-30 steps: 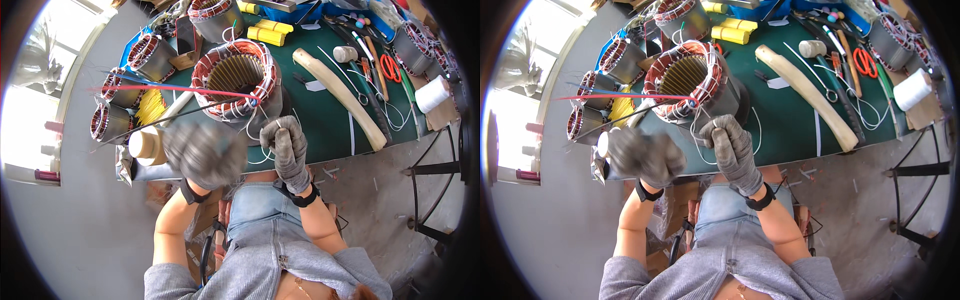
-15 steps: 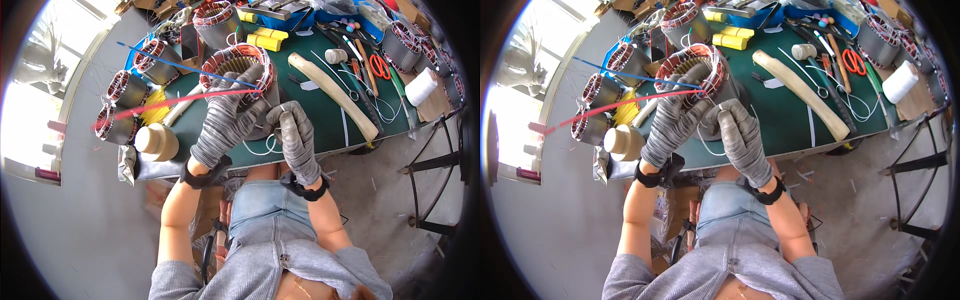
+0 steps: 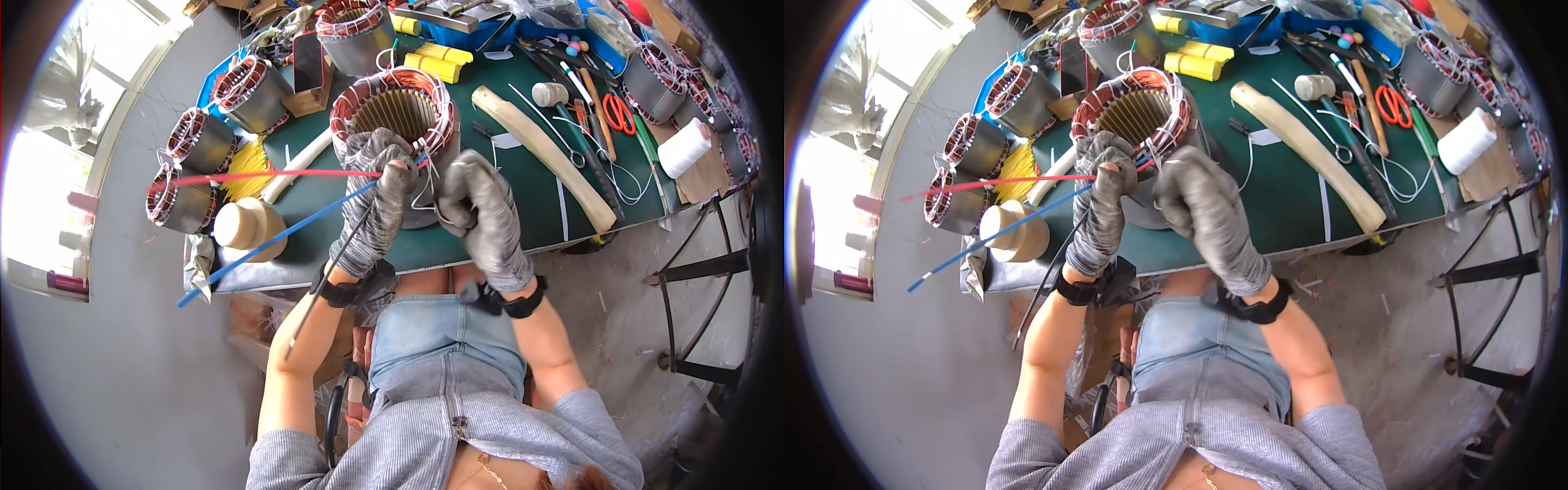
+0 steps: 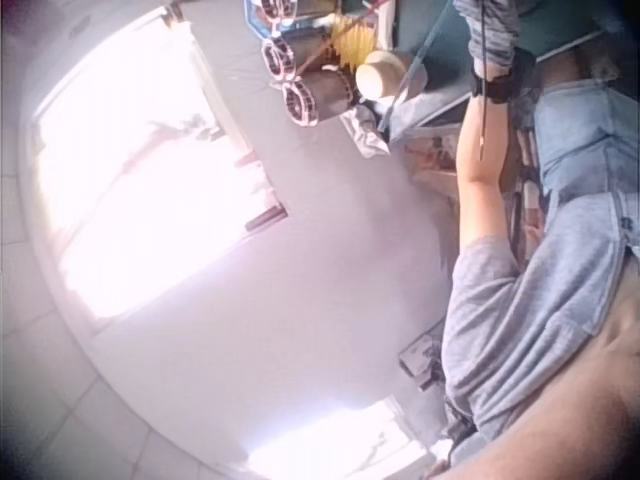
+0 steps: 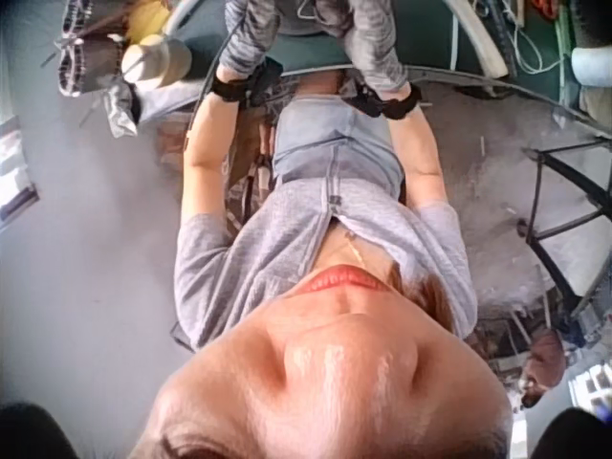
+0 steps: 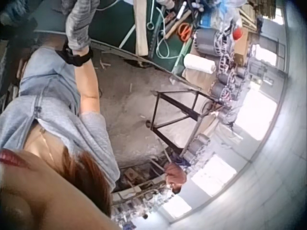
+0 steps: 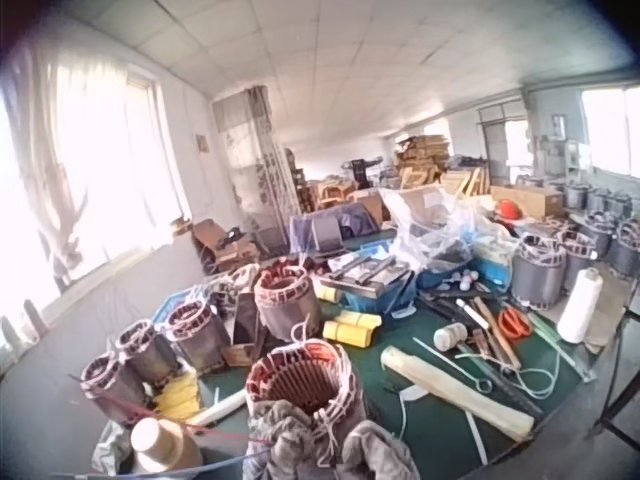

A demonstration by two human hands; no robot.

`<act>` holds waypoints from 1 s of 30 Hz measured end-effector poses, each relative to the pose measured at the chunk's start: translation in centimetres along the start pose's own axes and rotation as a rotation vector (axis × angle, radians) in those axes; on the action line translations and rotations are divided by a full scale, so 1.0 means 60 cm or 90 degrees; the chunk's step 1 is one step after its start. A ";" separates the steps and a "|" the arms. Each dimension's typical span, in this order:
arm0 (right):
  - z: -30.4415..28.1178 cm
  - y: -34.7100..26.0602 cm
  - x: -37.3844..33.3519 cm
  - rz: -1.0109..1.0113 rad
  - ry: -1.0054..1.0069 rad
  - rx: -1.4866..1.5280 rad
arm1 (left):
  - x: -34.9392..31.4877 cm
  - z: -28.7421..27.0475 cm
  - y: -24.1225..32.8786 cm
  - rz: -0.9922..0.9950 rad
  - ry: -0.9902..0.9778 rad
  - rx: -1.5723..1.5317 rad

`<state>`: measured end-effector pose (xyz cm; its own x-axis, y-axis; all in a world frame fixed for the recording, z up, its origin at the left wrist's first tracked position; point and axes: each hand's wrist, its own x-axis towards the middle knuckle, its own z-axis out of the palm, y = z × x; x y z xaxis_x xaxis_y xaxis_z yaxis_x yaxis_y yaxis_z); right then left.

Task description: Tying the copper windings of a motor stator with string to secure them in place.

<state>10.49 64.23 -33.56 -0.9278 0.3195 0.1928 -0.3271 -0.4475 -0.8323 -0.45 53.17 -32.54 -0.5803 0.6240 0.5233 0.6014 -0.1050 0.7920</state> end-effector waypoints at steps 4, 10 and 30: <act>-0.016 0.072 0.007 -0.021 0.059 0.270 | 0.009 0.015 0.021 -0.072 0.053 -0.068; -0.019 0.113 0.014 -0.184 0.077 0.028 | 0.048 0.005 0.012 0.016 0.005 0.116; -0.031 0.148 0.021 -0.258 0.078 -0.020 | 0.042 0.019 0.020 0.142 -0.097 0.538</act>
<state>6.76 62.22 -41.66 -0.6961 0.5623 0.4463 -0.6537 -0.2395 -0.7178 -0.53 55.50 -30.63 -0.3587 0.7597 0.5424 0.9309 0.3338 0.1480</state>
